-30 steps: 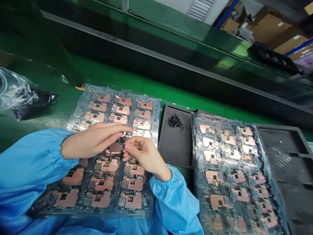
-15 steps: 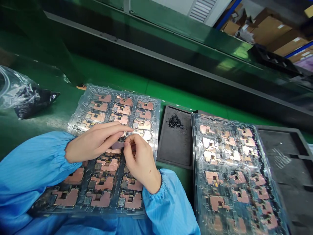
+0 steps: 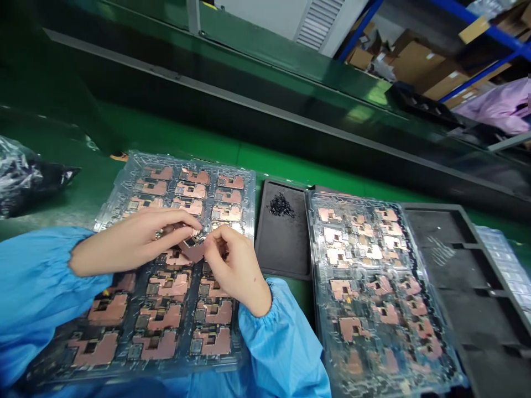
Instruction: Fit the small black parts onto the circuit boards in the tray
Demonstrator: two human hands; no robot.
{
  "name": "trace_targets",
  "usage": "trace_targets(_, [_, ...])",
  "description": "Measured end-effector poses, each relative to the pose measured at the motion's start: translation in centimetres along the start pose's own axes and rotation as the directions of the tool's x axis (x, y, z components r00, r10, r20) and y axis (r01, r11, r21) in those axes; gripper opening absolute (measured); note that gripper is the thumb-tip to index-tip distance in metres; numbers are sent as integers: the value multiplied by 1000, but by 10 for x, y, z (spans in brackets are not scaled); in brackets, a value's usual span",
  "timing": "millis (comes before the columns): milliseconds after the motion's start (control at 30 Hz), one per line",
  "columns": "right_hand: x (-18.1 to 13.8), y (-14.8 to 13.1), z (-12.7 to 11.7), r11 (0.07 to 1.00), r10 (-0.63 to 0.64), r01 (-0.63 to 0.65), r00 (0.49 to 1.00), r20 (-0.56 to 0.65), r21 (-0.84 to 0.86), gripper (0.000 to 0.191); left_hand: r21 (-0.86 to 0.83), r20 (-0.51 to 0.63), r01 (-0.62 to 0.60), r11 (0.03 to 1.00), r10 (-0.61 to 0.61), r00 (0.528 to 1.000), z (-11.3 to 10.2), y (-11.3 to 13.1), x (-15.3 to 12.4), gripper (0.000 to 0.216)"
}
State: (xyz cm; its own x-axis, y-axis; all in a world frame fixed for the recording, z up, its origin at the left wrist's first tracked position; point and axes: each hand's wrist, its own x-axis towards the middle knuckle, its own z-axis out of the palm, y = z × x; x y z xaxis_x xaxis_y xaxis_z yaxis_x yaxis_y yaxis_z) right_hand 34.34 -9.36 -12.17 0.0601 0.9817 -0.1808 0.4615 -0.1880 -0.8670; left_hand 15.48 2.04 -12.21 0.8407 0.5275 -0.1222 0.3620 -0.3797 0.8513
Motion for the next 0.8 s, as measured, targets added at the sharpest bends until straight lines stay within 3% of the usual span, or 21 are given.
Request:
trace_targets(133, [4, -1, -16, 987, -81, 85, 996, 35, -138, 9, 133, 77, -37, 990, 27, 997, -15, 8, 19, 34])
trace_targets(200, [5, 7, -35, 979, -76, 65, 996, -53, -191, 10, 106, 63, 38, 994, -44, 997, -19, 8, 38, 31])
trace_targets(300, [5, 33, -70, 909, -5, -156, 923, -384, -386, 12, -28, -26, 229, 973, -230, 973, -18, 0, 72, 25])
trace_targets(400, [6, 62, -96, 732, 114, -410, 862, -495, -544, 10, -85, -100, 336, 938, -344, 934, -10, -15, 98, 22])
trace_targets(467, [9, 75, -103, 665, 164, -458, 860, -483, -590, 12, -52, -149, 322, 945, -326, 933, -4, -24, 106, 19])
trace_targets(633, [14, 81, -101, 621, 146, -470, 855, -497, -627, 15, 134, -205, 238, 962, -208, 956, 8, -26, 105, 26])
trace_targets(800, [18, 75, -96, 575, 167, -515, 835, -524, -636, 13, 394, -176, 133, 909, -67, 982, 13, -19, 104, 30])
